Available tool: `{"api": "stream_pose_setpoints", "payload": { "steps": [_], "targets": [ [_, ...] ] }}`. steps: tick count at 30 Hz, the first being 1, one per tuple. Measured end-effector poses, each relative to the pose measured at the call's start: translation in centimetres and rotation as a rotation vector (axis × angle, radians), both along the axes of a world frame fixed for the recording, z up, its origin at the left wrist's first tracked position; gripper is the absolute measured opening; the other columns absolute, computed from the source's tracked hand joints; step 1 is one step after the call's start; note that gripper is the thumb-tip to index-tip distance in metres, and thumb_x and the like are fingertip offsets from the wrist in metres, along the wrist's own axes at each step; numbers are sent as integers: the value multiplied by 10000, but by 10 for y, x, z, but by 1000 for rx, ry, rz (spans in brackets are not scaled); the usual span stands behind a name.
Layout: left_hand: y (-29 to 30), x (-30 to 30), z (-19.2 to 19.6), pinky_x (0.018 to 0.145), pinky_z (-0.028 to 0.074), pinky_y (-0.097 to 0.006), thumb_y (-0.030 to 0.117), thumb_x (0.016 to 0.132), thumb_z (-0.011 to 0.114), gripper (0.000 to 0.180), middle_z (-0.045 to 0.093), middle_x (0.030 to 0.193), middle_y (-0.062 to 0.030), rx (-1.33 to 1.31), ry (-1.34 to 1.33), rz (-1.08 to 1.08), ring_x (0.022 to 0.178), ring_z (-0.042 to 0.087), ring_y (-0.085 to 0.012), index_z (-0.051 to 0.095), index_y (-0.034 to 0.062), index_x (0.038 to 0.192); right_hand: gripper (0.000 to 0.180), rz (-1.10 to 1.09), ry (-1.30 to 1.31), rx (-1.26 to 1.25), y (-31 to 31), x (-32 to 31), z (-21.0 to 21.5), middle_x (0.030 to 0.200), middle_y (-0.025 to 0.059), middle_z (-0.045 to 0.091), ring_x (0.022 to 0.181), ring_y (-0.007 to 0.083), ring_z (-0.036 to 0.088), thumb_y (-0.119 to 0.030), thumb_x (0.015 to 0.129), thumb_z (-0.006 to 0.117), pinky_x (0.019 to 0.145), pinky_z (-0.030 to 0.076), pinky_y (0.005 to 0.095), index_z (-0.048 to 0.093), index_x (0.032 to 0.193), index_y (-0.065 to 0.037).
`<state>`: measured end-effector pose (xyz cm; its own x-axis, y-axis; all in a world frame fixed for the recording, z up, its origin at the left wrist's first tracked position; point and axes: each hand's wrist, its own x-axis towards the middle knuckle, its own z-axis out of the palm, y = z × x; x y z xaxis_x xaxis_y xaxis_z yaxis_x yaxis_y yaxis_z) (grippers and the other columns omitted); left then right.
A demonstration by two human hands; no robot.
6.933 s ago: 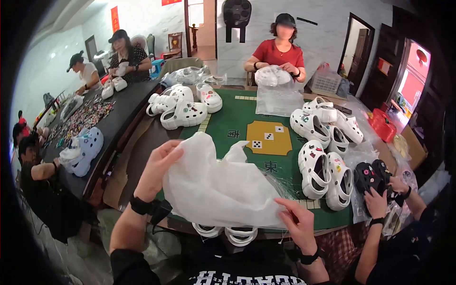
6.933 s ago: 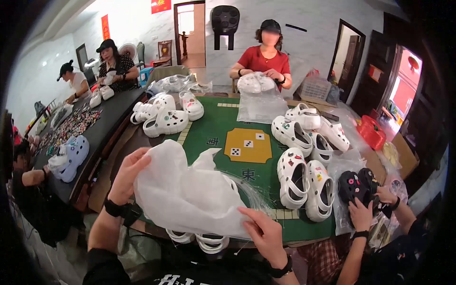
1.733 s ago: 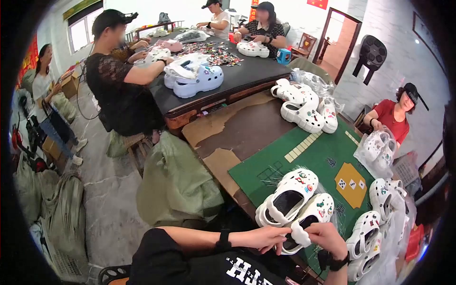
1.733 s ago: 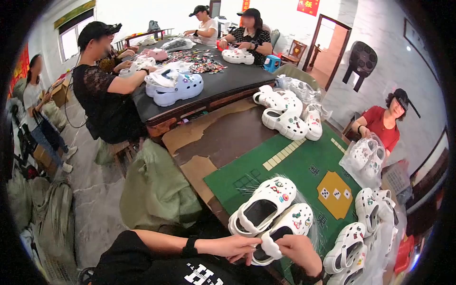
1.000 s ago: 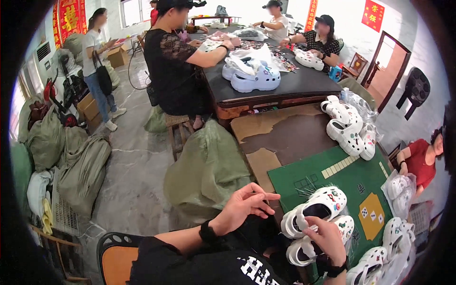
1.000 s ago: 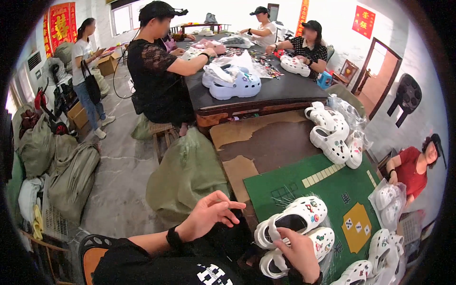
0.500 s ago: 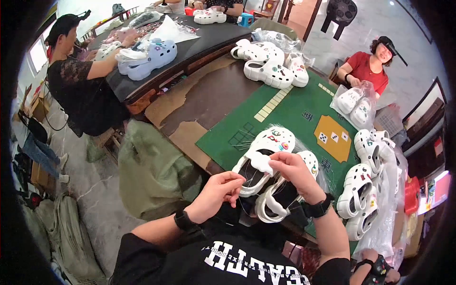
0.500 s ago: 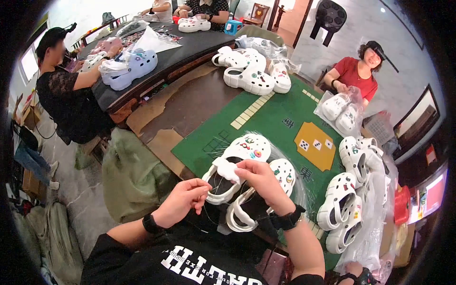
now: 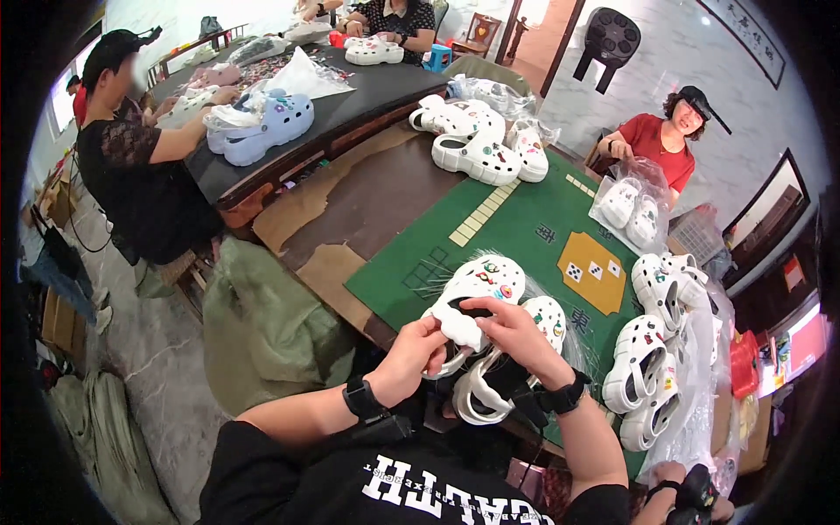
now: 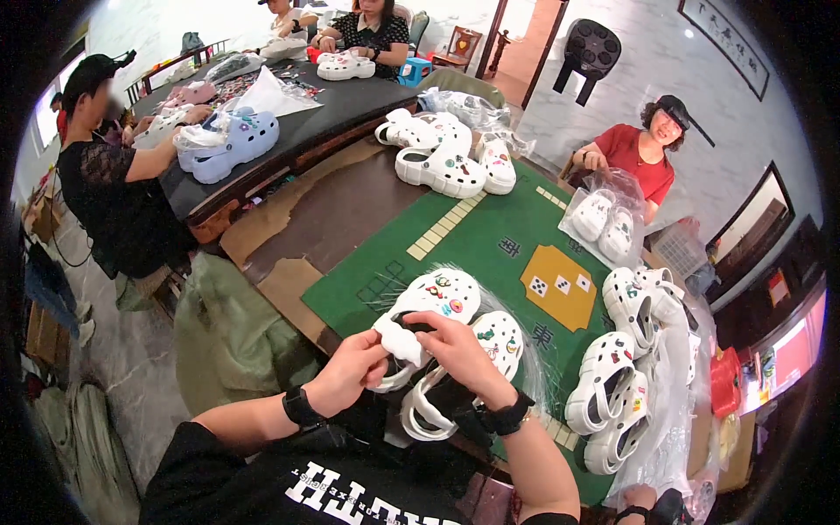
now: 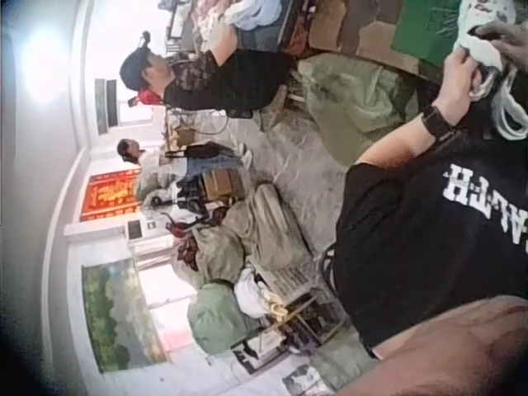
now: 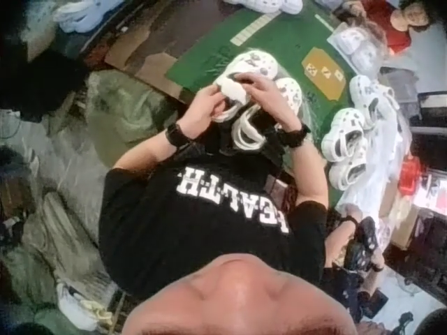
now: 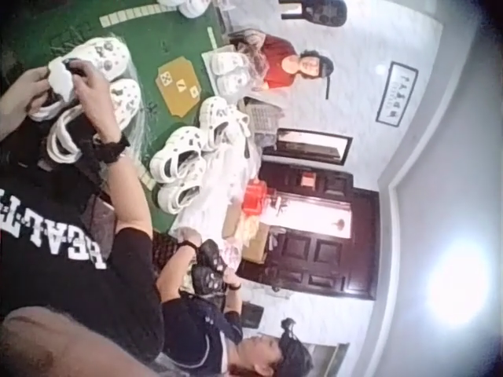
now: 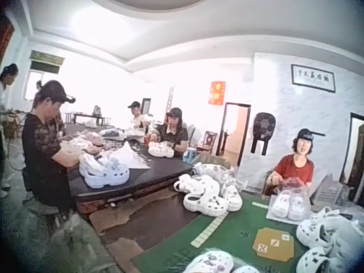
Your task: The recorder is shown packaging decorated clogs into plastic bags and organizing them on a table in a workshop setting.
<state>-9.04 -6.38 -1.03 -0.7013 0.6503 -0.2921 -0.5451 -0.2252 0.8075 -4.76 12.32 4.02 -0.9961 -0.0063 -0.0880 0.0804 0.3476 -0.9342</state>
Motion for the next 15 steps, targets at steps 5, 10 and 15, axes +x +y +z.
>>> {"api": "stream_pose_setpoints", "payload": {
  "steps": [5,10,15],
  "targets": [
    [3,-1,-7,403,277,-213,72,969,487,166,486,690,29,70,8,-67,457,388,-49,523,45,1128,221,184,-16,136,19,-14,-12,896,53,692,823,130,615,-70,871,584,764,491,280,670,1055,17],
    [6,-4,-20,345,286,-225,29,924,505,236,609,789,-36,131,15,-28,405,419,-60,472,34,1158,208,235,-82,262,20,-18,-11,880,29,697,806,104,616,-87,861,622,750,485,271,675,1040,5],
    [4,-4,-19,339,288,-227,29,921,507,239,620,790,-38,93,39,-45,401,421,-58,480,24,1158,142,135,-42,251,7,-12,0,811,19,693,760,88,612,-91,871,624,710,486,266,676,960,7]
  ]
}}
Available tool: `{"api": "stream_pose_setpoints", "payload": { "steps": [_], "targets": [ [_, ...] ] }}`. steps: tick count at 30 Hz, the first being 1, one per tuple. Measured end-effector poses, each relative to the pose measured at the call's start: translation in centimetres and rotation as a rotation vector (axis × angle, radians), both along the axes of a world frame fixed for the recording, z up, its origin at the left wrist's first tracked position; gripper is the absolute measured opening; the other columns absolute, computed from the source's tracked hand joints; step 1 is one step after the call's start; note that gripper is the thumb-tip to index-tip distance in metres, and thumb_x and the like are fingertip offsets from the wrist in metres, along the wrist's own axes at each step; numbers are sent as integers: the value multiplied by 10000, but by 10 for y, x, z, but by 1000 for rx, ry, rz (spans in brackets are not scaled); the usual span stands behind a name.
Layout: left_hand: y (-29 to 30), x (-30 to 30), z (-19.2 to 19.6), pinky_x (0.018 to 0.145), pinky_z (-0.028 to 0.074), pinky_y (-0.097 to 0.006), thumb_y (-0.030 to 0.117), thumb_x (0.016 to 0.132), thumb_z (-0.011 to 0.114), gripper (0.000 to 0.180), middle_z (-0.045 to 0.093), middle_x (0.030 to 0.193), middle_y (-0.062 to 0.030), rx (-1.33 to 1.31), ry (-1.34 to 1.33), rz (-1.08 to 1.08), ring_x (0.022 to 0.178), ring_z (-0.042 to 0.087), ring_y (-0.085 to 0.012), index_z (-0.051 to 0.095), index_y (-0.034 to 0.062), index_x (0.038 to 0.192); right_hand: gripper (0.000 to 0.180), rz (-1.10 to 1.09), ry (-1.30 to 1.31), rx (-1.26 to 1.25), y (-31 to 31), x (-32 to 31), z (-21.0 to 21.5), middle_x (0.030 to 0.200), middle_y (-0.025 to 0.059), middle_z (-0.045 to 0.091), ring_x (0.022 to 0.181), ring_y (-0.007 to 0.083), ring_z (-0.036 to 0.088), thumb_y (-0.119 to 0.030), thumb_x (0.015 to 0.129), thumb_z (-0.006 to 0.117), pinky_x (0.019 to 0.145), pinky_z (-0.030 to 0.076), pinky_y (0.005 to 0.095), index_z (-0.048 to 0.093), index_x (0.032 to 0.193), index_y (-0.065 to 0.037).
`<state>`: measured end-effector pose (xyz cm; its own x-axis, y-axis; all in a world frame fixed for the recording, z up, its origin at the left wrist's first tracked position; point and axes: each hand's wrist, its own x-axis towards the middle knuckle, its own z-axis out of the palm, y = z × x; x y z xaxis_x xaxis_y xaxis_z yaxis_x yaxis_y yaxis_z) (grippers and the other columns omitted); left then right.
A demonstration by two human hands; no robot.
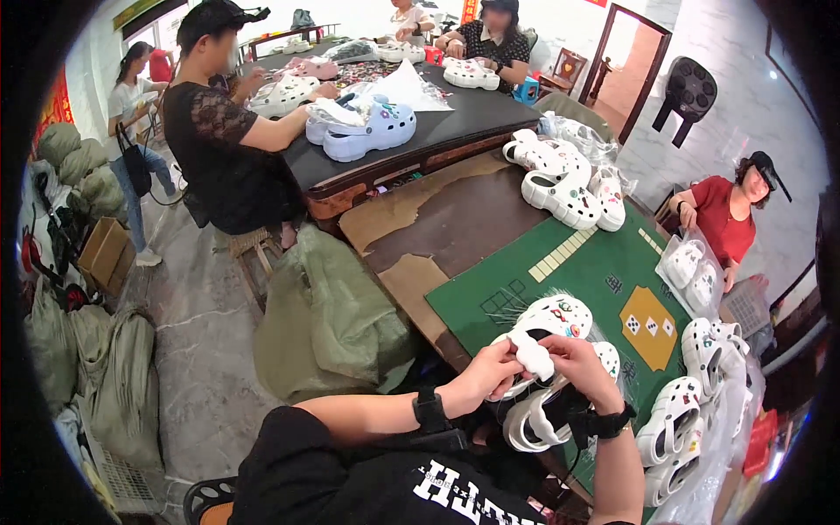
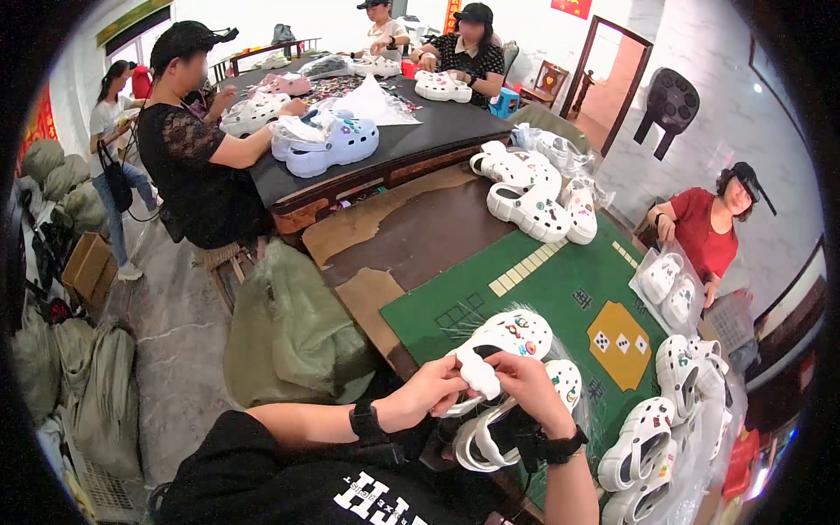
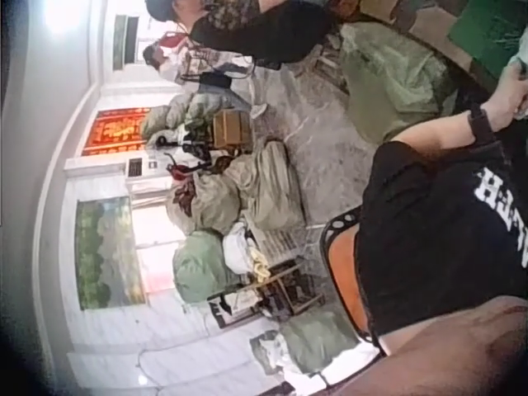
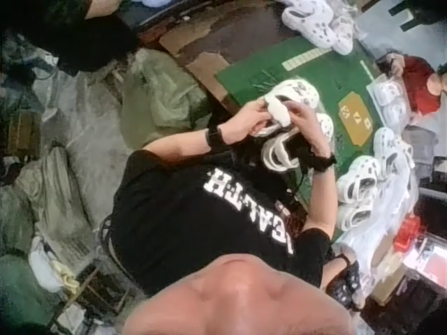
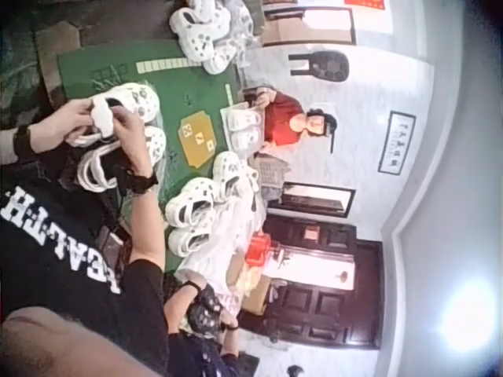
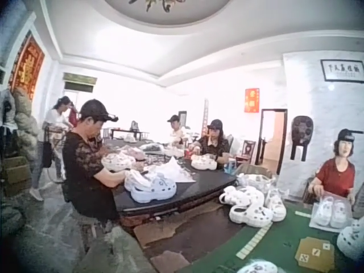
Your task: The recorder is shown packaging decorated clogs into plastic bags and organizing them on a table in a workshop setting.
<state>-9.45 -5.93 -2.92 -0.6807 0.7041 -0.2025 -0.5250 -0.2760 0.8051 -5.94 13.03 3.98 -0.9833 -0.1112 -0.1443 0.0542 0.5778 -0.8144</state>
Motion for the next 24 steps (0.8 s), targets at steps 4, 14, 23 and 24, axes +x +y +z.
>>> {"api": "stream_pose_setpoints", "payload": {
  "steps": [4,14,23,24],
  "targets": [
    [3,1,2,338,282,-220,36,924,510,217,616,777,-28,2,11,-13,402,421,-58,494,17,1140,139,5,37,-16,9,1,-8,824,30,699,773,77,613,-86,869,630,705,488,266,674,953,16],
    [-36,-4,14,416,368,-221,177,975,538,229,717,962,-63,-279,279,19,456,475,-59,582,13,1130,98,-364,434,298,10,40,22,768,137,652,672,217,642,-71,887,616,643,493,304,610,928,18],
    [3,23,63,658,510,-312,92,860,676,159,662,958,-83,-191,1201,158,750,646,-218,630,31,999,87,-406,514,336,-32,93,40,752,146,624,623,273,619,-22,826,675,594,473,330,623,895,-14],
    [11,23,57,664,509,-312,94,853,684,161,649,916,-89,-129,1290,211,752,637,-218,623,24,984,89,-403,507,351,-33,94,42,758,138,622,614,269,612,-19,820,675,585,469,331,624,894,-15]
  ]
}}
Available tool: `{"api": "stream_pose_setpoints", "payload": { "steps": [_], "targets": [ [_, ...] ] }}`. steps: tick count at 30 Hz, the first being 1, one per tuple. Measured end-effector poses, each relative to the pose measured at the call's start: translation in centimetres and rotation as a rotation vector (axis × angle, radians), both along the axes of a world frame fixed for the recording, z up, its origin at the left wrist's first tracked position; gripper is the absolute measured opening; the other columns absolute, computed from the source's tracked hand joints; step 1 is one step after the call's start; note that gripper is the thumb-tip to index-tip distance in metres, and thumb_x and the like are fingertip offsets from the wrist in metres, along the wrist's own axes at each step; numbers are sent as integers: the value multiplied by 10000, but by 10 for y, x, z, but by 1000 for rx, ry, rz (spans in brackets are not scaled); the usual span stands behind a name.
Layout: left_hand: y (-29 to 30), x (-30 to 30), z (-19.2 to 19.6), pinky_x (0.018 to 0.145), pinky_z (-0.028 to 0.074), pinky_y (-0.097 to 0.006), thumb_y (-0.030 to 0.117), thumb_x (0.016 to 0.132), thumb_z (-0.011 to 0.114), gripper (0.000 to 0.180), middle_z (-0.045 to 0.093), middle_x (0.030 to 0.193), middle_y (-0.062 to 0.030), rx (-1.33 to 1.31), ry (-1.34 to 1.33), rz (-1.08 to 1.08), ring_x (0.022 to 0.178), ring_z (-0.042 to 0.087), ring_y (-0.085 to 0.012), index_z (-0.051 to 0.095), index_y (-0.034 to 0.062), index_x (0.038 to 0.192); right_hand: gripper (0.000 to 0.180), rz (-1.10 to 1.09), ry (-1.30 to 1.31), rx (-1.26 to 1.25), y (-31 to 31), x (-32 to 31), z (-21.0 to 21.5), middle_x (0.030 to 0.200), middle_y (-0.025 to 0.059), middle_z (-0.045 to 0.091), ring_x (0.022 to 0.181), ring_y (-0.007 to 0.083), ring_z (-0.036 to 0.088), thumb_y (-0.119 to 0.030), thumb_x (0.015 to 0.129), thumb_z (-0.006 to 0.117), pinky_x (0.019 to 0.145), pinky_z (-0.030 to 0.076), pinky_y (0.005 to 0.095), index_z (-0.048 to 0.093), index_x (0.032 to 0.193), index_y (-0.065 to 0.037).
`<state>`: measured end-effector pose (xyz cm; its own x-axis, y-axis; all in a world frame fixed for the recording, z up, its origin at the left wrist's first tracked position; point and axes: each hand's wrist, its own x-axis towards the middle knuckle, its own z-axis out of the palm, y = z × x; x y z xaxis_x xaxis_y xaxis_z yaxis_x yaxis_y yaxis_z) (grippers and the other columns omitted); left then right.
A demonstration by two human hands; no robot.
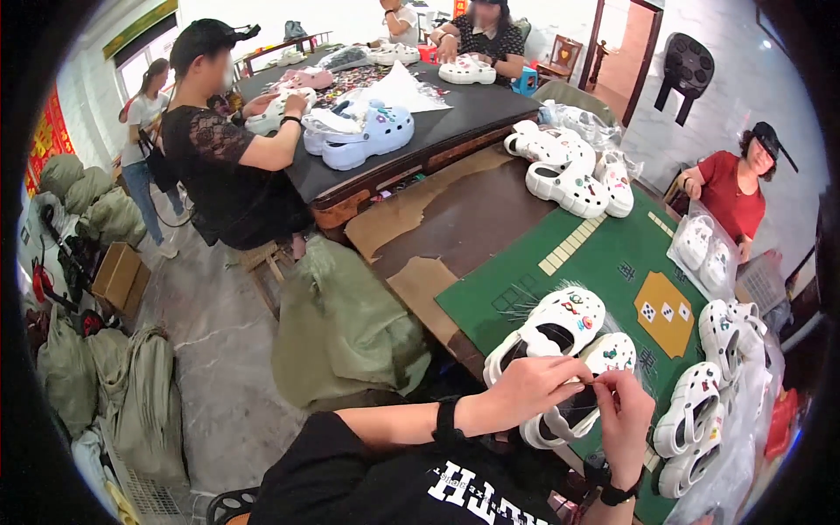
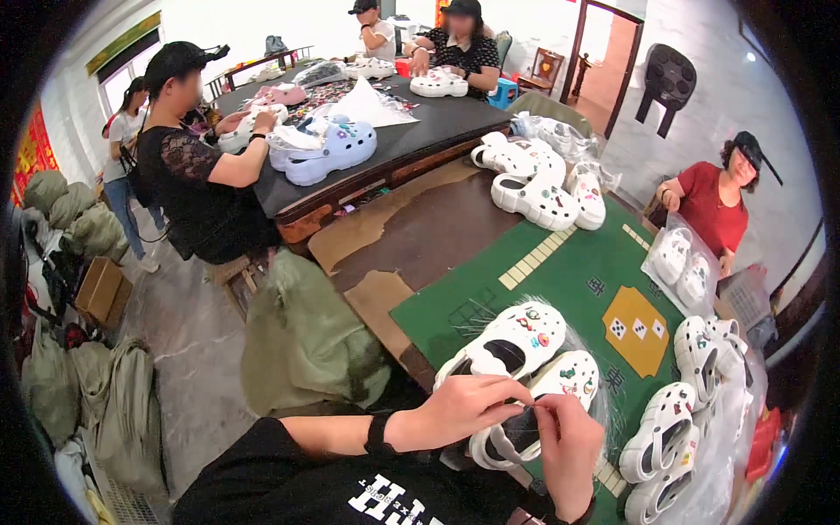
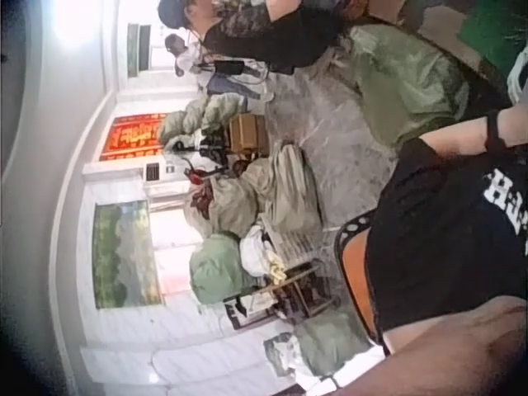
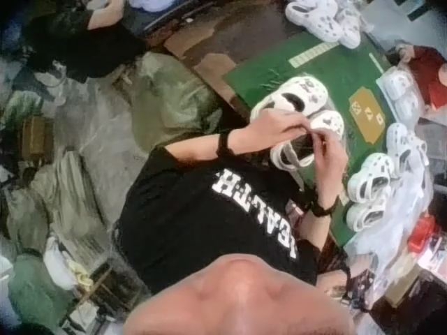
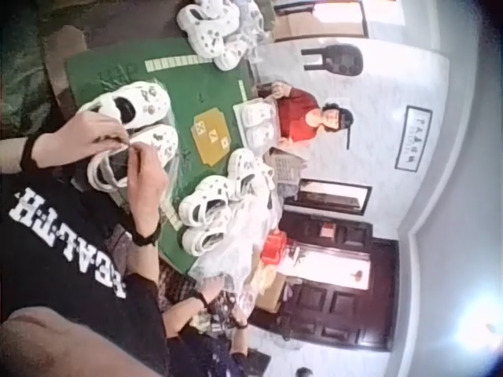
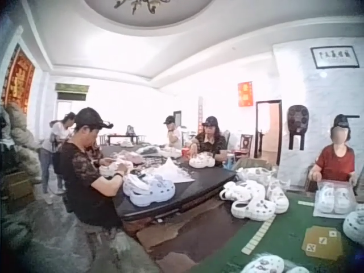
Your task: The recorder is shown packaging decorated clogs into plastic bags and organizing them on a table in a workshop setting.
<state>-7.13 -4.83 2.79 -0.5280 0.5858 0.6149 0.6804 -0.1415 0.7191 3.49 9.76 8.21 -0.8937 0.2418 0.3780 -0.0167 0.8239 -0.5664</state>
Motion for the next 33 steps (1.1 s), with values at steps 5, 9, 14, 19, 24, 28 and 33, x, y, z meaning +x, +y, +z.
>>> {"api": "stream_pose_setpoints", "payload": {
  "steps": [5,9,14,19,24,28,33],
  "targets": [
    [4,-7,-11,661,506,-325,97,850,682,166,608,872,-81,-23,-39,-131,760,629,-239,606,29,980,88,16,-137,4,10,17,0,780,105,614,592,252,591,-44,801,699,544,448,324,653,876,-39],
    [1,-3,-13,675,506,-364,102,844,662,135,597,889,-78,-159,-43,-253,774,627,-255,590,48,944,110,95,-93,63,16,22,-4,752,77,614,561,168,552,7,768,699,515,421,261,663,869,-16],
    [4,-13,-10,622,494,-301,93,900,624,89,621,864,-63,-80,-207,-77,706,615,-163,579,45,960,106,51,-96,140,25,28,-6,752,92,629,591,182,594,11,772,688,541,446,266,671,875,-12],
    [-9,-36,-9,514,441,-197,113,985,525,87,589,850,-27,137,-855,-193,639,550,-58,515,28,1004,141,34,-323,-223,47,65,-2,729,77,659,645,121,618,65,762,653,585,465,247,693,885,10],
    [-11,-39,-18,501,431,-198,161,1007,512,114,569,852,-27,278,-948,-185,643,549,-64,511,47,996,108,-57,-329,-653,61,93,-19,716,45,649,620,102,598,57,731,653,560,446,216,689,829,28],
    [-7,-37,-18,504,428,-198,161,1008,510,112,566,849,-30,287,-1003,-191,643,549,-68,511,51,993,62,15,-86,-866,67,107,-27,677,74,586,525,109,524,-8,720,660,472,393,216,641,763,31],
    [0,-35,-14,493,414,-215,125,998,510,86,548,826,-22,301,-1026,-166,613,524,-86,515,39,1002,326,128,364,-1253,73,114,-45,754,123,549,584,194,554,-207,746,810,516,458,287,613,923,-18]
  ]
}}
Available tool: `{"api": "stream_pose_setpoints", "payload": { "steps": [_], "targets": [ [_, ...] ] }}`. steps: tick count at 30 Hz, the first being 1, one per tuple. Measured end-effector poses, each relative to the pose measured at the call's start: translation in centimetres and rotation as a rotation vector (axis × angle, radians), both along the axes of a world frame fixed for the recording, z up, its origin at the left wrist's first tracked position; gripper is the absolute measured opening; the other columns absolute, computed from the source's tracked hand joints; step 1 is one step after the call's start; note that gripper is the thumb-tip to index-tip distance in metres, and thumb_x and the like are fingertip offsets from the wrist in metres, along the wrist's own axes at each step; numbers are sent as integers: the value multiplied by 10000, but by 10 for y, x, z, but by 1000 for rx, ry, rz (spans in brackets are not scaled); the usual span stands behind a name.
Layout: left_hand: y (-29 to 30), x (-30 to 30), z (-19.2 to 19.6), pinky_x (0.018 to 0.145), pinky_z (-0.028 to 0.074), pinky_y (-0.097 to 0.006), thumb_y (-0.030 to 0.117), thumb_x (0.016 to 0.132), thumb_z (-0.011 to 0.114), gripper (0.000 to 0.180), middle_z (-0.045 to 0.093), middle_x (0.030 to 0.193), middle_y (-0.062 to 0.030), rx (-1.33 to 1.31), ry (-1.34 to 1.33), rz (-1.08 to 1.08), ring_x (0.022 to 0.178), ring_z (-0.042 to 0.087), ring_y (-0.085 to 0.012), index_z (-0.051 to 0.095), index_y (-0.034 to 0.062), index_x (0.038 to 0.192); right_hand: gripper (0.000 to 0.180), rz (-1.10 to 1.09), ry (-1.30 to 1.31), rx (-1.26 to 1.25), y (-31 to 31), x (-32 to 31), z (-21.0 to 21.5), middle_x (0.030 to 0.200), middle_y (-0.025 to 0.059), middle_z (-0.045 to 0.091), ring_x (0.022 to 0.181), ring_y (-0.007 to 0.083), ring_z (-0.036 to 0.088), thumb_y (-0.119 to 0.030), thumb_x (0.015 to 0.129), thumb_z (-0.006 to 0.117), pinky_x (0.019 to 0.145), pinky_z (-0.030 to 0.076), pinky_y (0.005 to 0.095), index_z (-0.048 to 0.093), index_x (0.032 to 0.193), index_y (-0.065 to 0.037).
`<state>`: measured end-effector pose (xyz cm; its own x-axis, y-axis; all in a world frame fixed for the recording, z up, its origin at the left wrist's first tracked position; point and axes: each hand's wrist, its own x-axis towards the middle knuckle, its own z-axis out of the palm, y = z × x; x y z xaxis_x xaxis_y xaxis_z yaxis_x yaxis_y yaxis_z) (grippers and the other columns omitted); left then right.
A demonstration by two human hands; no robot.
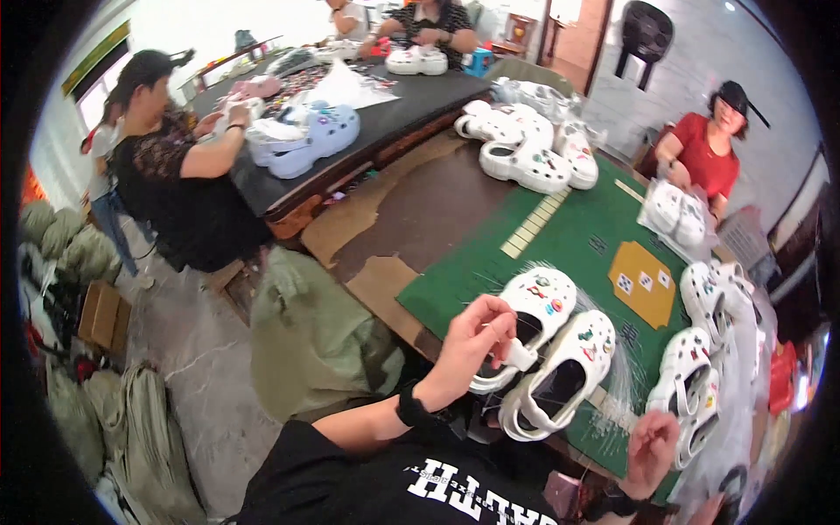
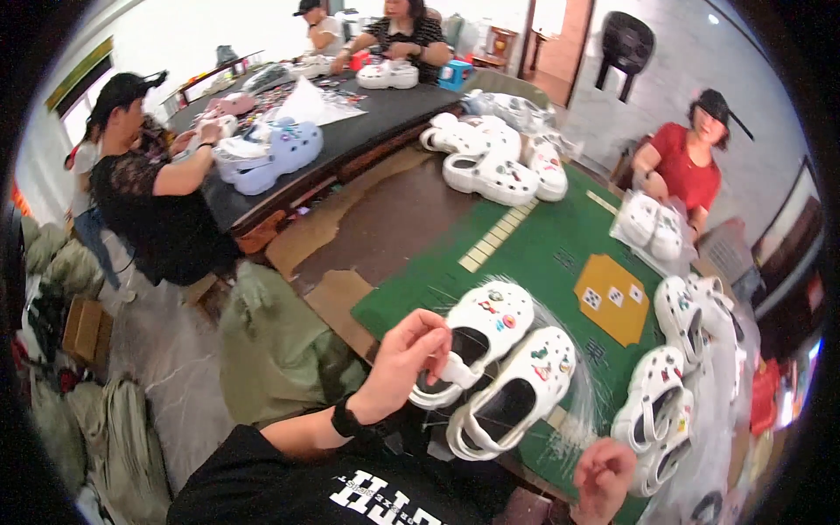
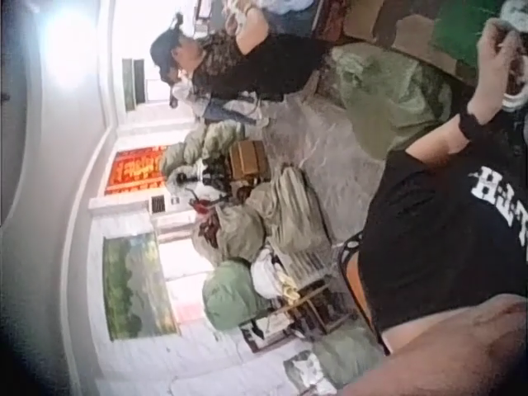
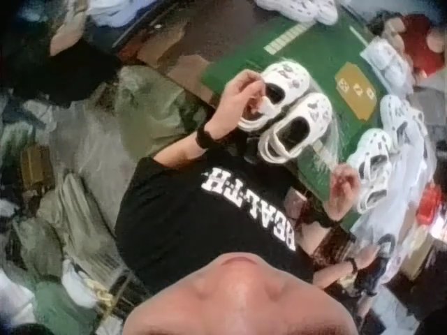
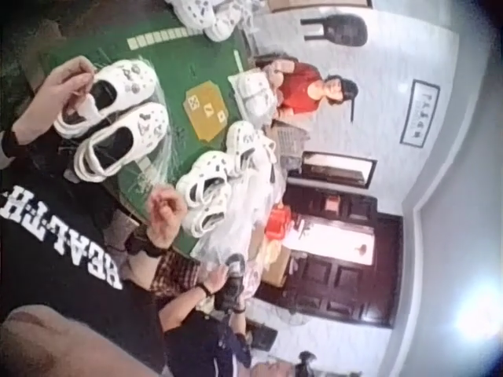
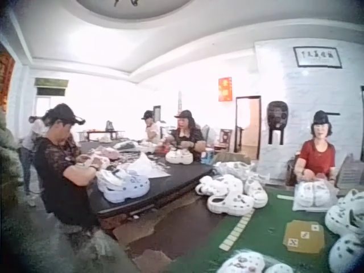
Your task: The recorder is shown packaging decorated clogs into plastic bags and organizing them on a table in a workshop setting.
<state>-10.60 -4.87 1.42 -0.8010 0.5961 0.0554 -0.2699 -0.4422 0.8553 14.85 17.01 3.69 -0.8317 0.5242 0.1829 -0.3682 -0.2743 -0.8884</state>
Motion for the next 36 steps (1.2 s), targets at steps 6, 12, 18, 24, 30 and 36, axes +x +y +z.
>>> {"api": "stream_pose_setpoints", "payload": {
  "steps": [6,12,18,24,30,36],
  "targets": [
    [2,15,10,482,369,-214,63,970,516,63,543,763,-17,-65,97,-1,562,485,-75,547,21,1005,57,-8,248,-93,-22,-52,-1,887,108,560,637,159,570,-2,852,654,493,482,243,608,820,5],
    [-1,32,19,496,382,-195,30,951,538,42,563,769,-21,-153,188,-37,550,493,-61,548,11,987,125,37,-357,494,-67,-99,33,896,77,704,663,104,637,1,891,596,599,500,217,683,981,7],
    [2,45,11,500,392,-184,-16,922,576,79,608,861,-19,-282,504,12,609,502,-26,579,1,999,133,-111,-267,662,-86,-111,10,795,66,689,697,97,659,-48,878,671,635,511,234,666,1006,-13],
    [4,47,8,512,417,-191,-18,910,597,88,621,839,-13,-307,581,26,618,527,-26,598,-2,996,108,-126,-331,661,-87,-107,11,776,62,679,669,103,648,-57,880,673,615,498,232,662,978,-12],
    [5,49,5,548,449,-203,-4,877,647,107,640,795,-23,-358,677,96,641,571,-45,622,7,980,108,-179,-308,809,-88,-107,11,772,79,666,625,124,622,-68,876,677,584,485,247,664,969,-14],
    [4,49,7,564,465,-222,6,855,674,127,646,789,-41,-357,635,80,638,585,-73,639,17,976,108,-176,-305,844,-89,-105,9,780,87,656,611,155,615,-69,866,680,568,480,269,663,960,-19]
  ]
}}
